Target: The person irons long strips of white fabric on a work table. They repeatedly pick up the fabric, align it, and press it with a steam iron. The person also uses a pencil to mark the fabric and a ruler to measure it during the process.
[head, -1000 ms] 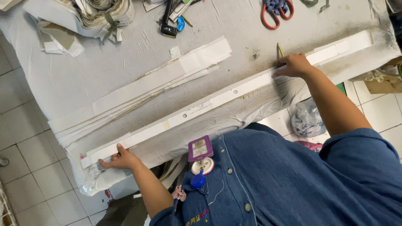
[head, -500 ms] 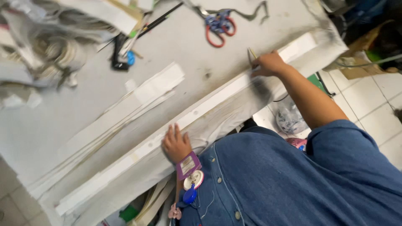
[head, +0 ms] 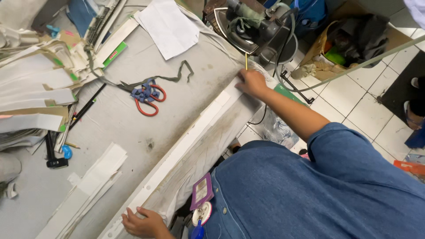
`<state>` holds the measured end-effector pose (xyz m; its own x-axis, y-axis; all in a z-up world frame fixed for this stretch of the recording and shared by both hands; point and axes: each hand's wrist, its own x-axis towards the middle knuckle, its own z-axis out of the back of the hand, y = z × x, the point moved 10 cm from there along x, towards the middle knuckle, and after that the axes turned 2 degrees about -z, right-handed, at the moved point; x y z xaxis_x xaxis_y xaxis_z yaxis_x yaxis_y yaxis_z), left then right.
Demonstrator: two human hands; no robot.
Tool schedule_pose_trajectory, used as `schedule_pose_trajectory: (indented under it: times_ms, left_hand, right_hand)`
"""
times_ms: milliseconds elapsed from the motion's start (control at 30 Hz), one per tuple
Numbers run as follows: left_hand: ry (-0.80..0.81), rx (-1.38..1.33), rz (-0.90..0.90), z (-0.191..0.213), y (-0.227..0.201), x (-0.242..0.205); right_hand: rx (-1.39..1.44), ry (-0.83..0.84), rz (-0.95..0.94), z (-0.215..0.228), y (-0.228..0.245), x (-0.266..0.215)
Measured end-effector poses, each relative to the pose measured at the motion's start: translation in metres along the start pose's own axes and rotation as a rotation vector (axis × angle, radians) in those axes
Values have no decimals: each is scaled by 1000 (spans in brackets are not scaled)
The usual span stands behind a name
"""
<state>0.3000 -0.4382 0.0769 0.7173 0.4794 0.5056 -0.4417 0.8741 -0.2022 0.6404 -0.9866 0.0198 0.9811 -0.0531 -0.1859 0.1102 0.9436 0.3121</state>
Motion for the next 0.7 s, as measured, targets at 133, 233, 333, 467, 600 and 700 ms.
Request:
schedule_pose_trajectory:
  times_ms: [133, 233, 333, 467, 600, 700]
  left_hand:
    - [107, 34, 62, -5, -1, 0]
    - [12, 12, 18, -6, -2, -2]
    - [15, 15, 50, -9, 12, -6]
    - [113, -19, 170, -21, 22, -10]
    - [187, -29, 168, -23, 23, -13]
    - [177, -35, 128, -25, 7, -8]
  right_hand:
    - [162, 68, -22, -11, 3, 5]
    - [191, 36, 18, 1, 8, 15]
    - [128, -77, 53, 6, 19, -5]
    - [142, 75, -35, -21, 44, -32]
    - [274, 63, -146, -35, 34, -32]
    - [521, 162, -179, -37, 17, -20]
